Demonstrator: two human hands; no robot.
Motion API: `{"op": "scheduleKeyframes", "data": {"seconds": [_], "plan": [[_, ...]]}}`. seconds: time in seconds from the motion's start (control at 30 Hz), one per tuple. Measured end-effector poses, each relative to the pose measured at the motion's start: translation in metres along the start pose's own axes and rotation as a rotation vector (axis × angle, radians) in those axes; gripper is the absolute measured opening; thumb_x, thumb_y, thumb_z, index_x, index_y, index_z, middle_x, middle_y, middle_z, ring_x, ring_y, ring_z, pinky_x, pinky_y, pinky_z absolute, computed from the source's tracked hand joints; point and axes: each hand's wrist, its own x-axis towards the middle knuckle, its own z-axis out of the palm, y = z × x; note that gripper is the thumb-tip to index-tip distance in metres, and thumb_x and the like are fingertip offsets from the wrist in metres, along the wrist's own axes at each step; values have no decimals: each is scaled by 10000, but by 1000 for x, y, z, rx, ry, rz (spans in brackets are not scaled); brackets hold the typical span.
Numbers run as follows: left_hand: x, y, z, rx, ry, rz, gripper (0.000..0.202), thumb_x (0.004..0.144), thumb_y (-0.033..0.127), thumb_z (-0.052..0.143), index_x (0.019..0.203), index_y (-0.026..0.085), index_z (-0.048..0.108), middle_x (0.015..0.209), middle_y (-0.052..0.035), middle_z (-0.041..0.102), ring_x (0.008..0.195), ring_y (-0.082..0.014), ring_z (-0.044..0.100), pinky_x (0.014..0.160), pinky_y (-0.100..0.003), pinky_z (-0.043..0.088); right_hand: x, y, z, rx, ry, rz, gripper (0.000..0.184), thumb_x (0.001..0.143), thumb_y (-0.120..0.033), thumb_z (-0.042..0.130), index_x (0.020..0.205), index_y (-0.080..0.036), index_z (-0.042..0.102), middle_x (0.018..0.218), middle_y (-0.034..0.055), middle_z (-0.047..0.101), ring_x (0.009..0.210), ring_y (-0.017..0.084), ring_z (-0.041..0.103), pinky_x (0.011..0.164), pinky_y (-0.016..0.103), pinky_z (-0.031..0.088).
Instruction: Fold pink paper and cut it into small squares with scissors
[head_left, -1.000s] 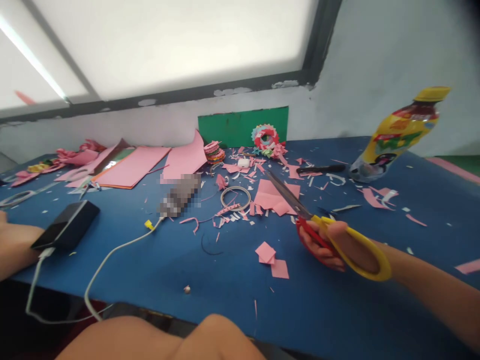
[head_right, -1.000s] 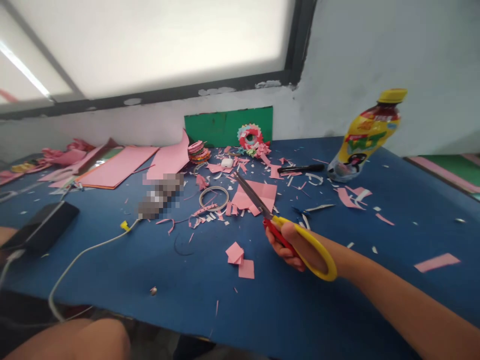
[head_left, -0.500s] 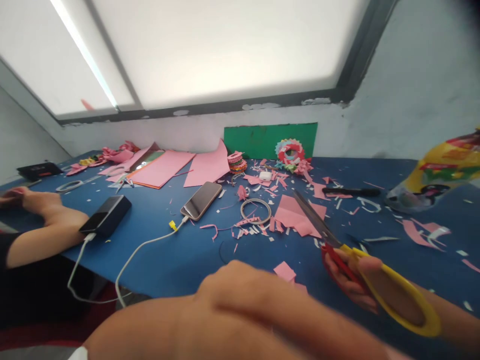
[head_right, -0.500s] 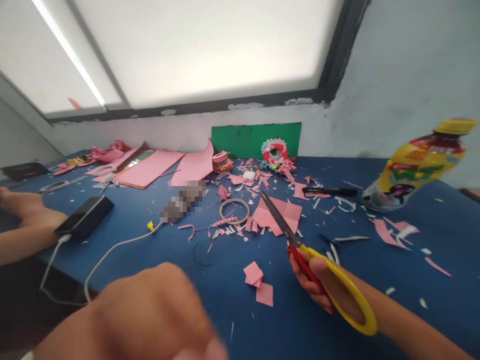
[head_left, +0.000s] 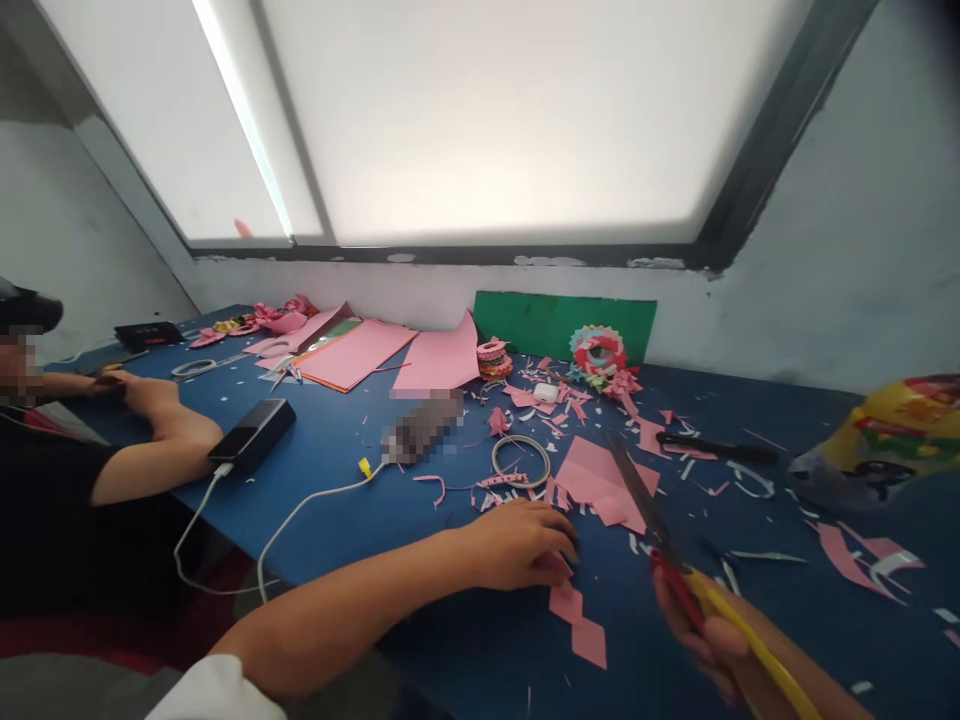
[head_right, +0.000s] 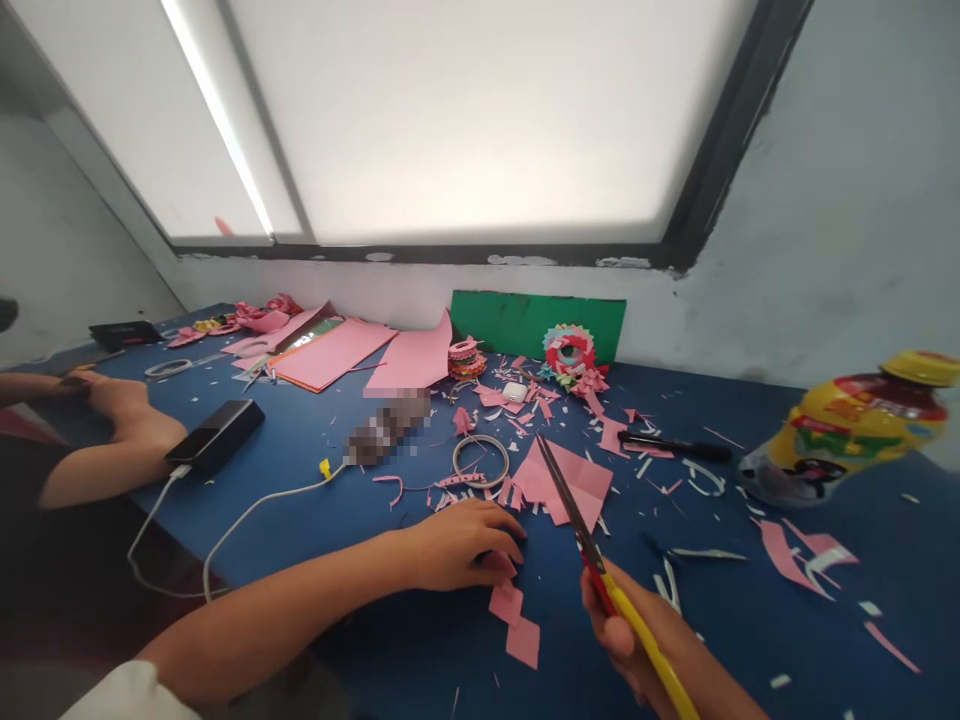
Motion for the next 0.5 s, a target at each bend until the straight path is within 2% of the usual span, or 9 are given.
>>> {"op": "scheduleKeyframes", "data": {"seconds": [0.1,0.17,0.23,0.33,0.4,0.5], "plan": [[0,0,-4,-3,24,-28,277,783,351,589,984,165,625,1011,-81,611,928,-190,557,809,-263,406,1,-3,0,34,-42,29,395,630,-587,580,717,-205,526,423,-42,416,299,88,379,311,201,332],[0,0,-7,6,32,-71,399,721,421,639,1017,157,608,983,-91,601,906,-210,553,771,-279,412,0,-4,0,37,-64,9,414,599,-600,602,705,-209,518,426,-48,415,297,84,373,308,199,331],[-2,0,-9,-3,7,-114,438,682,450,665,1005,161,608,957,-87,594,867,-211,554,686,-268,415,0,-4,0,32,-72,-25,442,541,-601,647,697,-211,510,433,-56,418,293,75,361,315,200,340],[-4,-1,-10,-83,-48,-171,304,700,411,662,887,173,632,871,-51,599,758,-168,559,554,-222,374,4,-2,-4,34,-60,-85,472,505,-607,671,710,-213,512,448,-58,432,307,79,384,345,212,374],[-5,-2,-11,-149,-54,-193,223,725,370,649,821,170,632,832,-32,600,715,-140,555,539,-201,363,15,0,-10,18,-64,-99,480,516,-640,646,696,-216,510,420,-63,407,292,87,380,343,225,375],[-5,-2,-13,-187,-37,-214,186,765,301,606,879,155,621,838,-39,604,704,-126,551,563,-192,378,36,-1,-24,-131,-93,-182,526,530,-729,565,648,-219,506,350,-80,327,244,79,327,322,217,338]]}}
